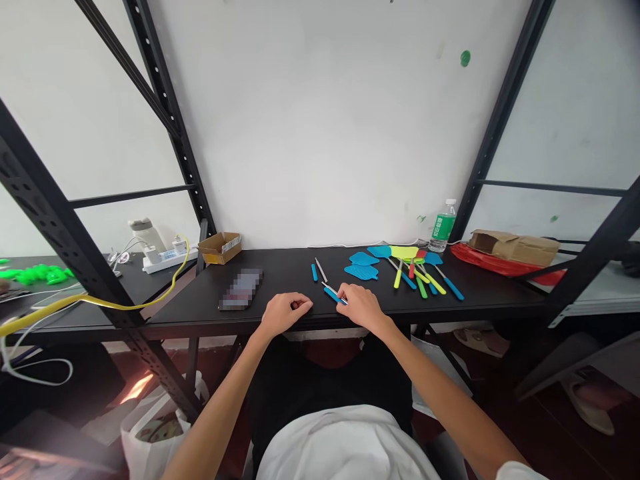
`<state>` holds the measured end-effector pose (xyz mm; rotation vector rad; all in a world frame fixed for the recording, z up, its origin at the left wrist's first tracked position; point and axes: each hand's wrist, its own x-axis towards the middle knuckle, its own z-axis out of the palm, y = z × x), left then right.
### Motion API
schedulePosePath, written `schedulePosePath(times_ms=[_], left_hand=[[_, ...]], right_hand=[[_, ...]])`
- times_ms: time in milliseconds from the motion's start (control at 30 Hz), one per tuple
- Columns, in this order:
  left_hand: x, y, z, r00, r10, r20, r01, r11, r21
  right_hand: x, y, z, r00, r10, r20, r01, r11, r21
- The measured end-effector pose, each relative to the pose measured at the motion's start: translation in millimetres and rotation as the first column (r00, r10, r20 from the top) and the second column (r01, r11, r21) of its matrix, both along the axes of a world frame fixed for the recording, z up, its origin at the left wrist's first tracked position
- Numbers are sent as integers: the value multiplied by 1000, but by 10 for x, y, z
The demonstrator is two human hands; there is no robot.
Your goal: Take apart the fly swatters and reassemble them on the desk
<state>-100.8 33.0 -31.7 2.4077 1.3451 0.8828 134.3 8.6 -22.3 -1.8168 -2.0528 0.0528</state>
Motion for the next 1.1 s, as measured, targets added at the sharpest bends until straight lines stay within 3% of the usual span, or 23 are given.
schedulePosePath(times_ms=[267,467,533,633,767,900,1100], left_hand=[[-3,10,2,1000,-3,-16,3,1000,0],[-5,31,-15,1000,2,-28,-2,1000,-5],[-3,38,-21,1000,9,-27,-9,1000,-7],[0,45,-21,999,18,-28,-18,1000,-10],[-1,55,-8,1000,-5,-7,5,1000,-21],[-10,70,-5,996,-40,80,43,999,-28],[-17,111,-18,968,-118,223,134,989,-60]], right_hand=[[101,78,26,986,105,-131,-111,993,-42],[175,172,-85,947,198,-252,-201,980,13],[179,226,-130,892,248,-377,-251,967,43],[146,299,-184,733,340,-589,-347,932,105],[86,326,-224,610,359,-707,-386,913,131],[82,294,-228,600,402,-692,-469,877,102],[84,235,-187,664,396,-634,-452,888,82]])
